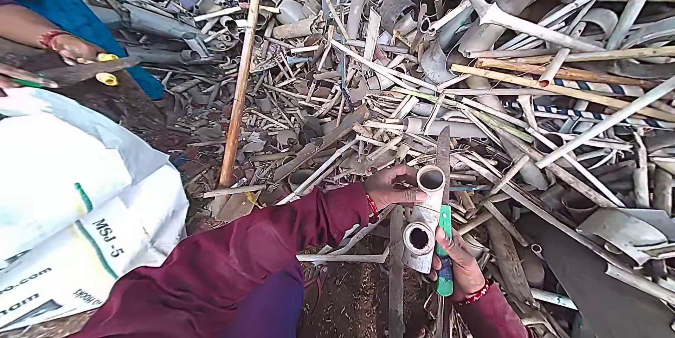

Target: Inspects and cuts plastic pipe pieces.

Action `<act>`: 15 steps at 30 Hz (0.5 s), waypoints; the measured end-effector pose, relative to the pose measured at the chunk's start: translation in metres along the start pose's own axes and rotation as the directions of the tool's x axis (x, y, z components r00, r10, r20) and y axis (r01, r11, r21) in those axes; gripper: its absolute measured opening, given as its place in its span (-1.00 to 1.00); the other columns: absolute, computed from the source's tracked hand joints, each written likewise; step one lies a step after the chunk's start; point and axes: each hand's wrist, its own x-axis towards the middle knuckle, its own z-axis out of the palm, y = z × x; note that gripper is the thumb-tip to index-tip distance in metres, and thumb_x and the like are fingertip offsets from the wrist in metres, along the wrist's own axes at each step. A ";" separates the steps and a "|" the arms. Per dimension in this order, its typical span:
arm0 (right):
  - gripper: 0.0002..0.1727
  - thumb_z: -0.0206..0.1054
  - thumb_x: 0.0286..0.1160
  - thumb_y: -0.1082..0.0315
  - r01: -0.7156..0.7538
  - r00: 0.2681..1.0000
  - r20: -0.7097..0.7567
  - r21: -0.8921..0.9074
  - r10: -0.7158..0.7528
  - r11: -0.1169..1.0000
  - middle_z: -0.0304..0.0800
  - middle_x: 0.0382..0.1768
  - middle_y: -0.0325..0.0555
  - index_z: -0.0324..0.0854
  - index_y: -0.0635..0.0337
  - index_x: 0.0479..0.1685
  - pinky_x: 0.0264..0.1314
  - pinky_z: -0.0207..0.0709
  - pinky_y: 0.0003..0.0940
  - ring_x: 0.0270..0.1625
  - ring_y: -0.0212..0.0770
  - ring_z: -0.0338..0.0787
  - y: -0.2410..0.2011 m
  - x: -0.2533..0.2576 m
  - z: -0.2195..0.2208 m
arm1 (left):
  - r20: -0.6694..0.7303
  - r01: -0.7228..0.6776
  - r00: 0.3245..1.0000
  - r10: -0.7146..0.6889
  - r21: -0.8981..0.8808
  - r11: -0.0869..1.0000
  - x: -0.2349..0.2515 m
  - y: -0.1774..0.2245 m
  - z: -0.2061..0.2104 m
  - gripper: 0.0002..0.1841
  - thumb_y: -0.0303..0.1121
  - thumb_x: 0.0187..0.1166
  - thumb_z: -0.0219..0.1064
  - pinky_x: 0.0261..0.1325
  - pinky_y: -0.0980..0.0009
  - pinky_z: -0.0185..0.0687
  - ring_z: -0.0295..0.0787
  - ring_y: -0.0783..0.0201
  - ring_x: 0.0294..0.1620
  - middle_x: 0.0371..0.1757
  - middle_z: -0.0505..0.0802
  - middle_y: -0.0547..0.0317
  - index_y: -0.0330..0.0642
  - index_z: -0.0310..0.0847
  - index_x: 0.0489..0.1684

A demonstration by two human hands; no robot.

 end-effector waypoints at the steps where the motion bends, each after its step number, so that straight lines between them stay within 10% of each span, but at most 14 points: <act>1: -0.65 0.62 0.32 0.07 -0.003 1.000 0.001 0.011 0.003 1.000 0.78 -0.69 -0.28 0.62 -0.01 -0.12 -0.67 0.64 -0.57 -0.73 -0.43 0.74 0.000 -0.001 -0.001 | -0.001 -0.006 1.000 0.006 0.000 1.000 -0.001 0.000 0.001 -0.56 -0.69 0.52 0.33 0.13 0.52 0.72 0.76 0.45 0.02 0.14 0.71 0.04 -0.49 0.36 0.37; 10: -0.61 0.55 0.33 -0.16 0.089 0.993 0.073 -0.015 -0.088 0.996 0.92 -0.39 -0.26 0.79 -0.09 -0.09 -0.55 0.71 -0.54 -0.58 -0.46 0.81 0.005 -0.006 -0.006 | 0.053 -0.375 0.926 0.373 0.049 0.926 -0.008 -0.021 0.014 -0.60 -0.60 0.25 0.50 0.06 0.55 0.80 0.81 0.54 -0.01 0.04 0.74 0.25 -0.42 0.48 0.05; 15: -0.62 0.48 0.40 -0.17 0.236 0.971 0.086 -0.154 -0.225 0.959 0.91 -0.39 -0.41 0.71 -0.16 -0.01 -0.45 0.73 -0.61 -0.51 -0.54 0.82 0.003 -0.009 -0.004 | 0.143 -0.641 0.768 0.625 0.178 0.747 -0.011 -0.029 0.018 -0.54 -0.54 0.21 0.55 0.12 0.55 0.75 0.75 0.44 0.12 0.18 0.70 -0.08 -0.62 0.52 0.04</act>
